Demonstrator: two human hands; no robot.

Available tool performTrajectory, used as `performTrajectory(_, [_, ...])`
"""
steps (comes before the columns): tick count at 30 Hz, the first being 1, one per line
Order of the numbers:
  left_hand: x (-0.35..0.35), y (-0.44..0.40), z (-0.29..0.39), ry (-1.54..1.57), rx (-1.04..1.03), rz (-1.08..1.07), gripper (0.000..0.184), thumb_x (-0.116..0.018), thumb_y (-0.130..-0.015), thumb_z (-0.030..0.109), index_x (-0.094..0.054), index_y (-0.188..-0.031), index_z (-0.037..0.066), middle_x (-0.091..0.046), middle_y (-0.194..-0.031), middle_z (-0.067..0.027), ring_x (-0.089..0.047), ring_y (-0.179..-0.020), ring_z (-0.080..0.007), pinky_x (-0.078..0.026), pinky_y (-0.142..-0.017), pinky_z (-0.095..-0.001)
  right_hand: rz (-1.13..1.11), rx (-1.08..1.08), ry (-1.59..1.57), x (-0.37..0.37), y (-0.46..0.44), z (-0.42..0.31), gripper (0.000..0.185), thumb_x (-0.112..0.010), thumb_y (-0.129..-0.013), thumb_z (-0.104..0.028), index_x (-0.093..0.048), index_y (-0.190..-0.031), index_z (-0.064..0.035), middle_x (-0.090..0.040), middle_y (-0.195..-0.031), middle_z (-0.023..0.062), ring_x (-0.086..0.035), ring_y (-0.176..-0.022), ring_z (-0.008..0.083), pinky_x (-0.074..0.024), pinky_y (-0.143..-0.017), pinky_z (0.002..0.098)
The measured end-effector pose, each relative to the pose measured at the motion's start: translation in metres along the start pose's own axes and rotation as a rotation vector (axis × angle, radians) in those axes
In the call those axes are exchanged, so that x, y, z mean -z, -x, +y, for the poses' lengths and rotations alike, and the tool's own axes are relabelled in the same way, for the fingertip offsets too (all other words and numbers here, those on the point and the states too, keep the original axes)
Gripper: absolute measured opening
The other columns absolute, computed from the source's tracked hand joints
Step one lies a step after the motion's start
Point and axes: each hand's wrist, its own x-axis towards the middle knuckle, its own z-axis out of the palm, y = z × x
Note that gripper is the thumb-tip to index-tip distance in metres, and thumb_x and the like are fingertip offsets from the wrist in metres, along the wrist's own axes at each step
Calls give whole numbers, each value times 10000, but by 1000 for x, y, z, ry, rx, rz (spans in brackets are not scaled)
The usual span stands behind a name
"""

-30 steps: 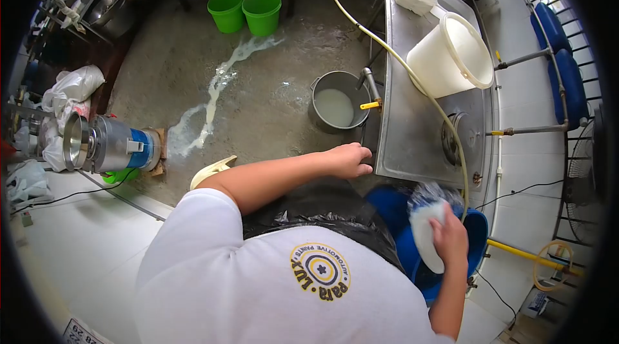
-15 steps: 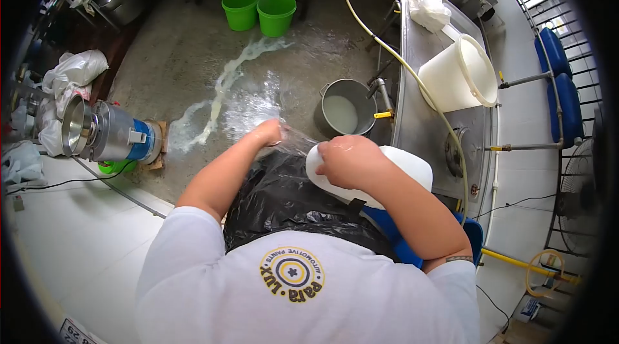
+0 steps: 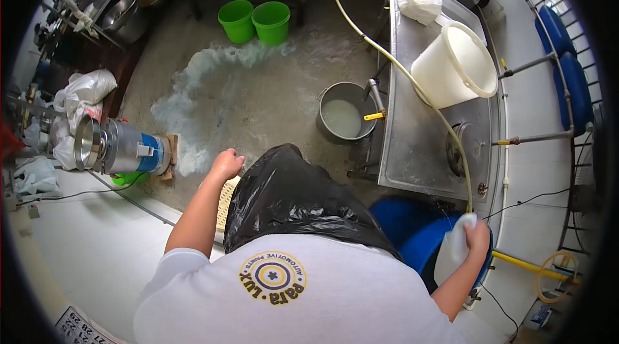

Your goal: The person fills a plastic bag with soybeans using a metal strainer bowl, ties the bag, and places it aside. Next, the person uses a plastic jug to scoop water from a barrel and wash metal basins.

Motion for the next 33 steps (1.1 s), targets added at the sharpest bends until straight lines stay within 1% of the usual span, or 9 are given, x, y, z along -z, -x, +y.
performTrajectory(5, [3, 15, 94, 54, -257, 17, 471, -659, -933, 369, -693, -1172, -36, -697, -1182, -284, -659, -1147, -419, -516, -996, -463, -382, -319, 166, -171, -2, 149, 586, -836, -768, -253, -669, -1289, -46, -676, -1274, 246, -649, -1198, 399, -524, -1027, 482])
performTrajectory(8, [14, 42, 174, 42, -396, -40, 439, -657, -947, 346, -697, -1166, -32, -707, -1166, -268, -667, -1132, -413, -521, -990, -453, -448, -276, 97, -269, 26, 175, 705, -843, -765, -209, -609, -1424, -127, -633, -1379, 216, -611, -1288, 357, -499, -1074, 484])
performTrajectory(10, [15, 57, 216, 45, -539, -81, 420, -664, -955, 319, -690, -1188, -29, -707, -1171, -261, -669, -1134, -409, -523, -986, -450, -524, -843, 219, -346, 28, 187, 658, -791, -838, -276, -595, -1452, -147, -557, -1503, 165, -532, -1384, 337, -472, -1103, 470])
performTrajectory(11, [14, 64, 234, 44, -600, -83, 412, -668, -959, 306, -687, -1198, -29, -706, -1173, -260, -669, -1135, -407, -524, -983, -448, -535, -850, 193, -351, 24, 186, 658, -791, -838, -276, -595, -1452, -147, -557, -1503, 165, -532, -1384, 337, -472, -1103, 470])
performTrajectory(13, [17, 87, 270, 34, -643, -111, 417, -684, -972, 279, -660, -1251, -30, -727, -1145, -236, -712, -1083, -337, -551, -934, -417, -796, -257, 107, -342, 9, 183, 704, -722, -876, -458, -568, -1477, -125, -518, -1547, 142, -479, -1427, 324, -444, -1123, 436])
performTrajectory(15, [11, 98, 292, 33, -657, -143, 417, -684, -976, 270, -658, -1253, -40, -724, -1173, -226, -712, -1090, -325, -554, -939, -407, -791, -248, 83, -335, -2, 175, 695, -707, -889, -452, -561, -1477, -113, -515, -1546, 147, -476, -1426, 330, -437, -1127, 435])
performTrajectory(23, [-14, 134, 346, 125, -666, -112, 470, -674, -976, 293, -631, -1298, -47, -676, -1253, -273, -703, -1085, -379, -554, -938, -439, -430, -85, -71, -388, -28, 181, 632, -594, -991, -406, -507, -1482, -17, -489, -1534, 188, -451, -1419, 377, -378, -1161, 429])
performTrajectory(29, [-39, 121, 370, 106, -752, -207, 492, -690, -972, 256, -588, -1351, -41, -707, -1195, -244, -722, -1048, -328, -564, -916, -403, 181, -681, -925, -388, 5, 170, 528, -697, -966, -314, -606, -1353, 32, -695, -1222, 260, -670, -1153, 379, -510, -980, 447])
performTrajectory(33, [-46, 100, 373, -55, -848, -374, 489, -678, -974, 285, -601, -1326, -46, -704, -1202, -251, -722, -1037, -351, -561, -916, -407, 400, -719, -917, -276, 51, 136, 425, -664, -991, -333, -622, -1134, 64, -694, -1067, 296, -666, -994, 468, -508, -879, 508])
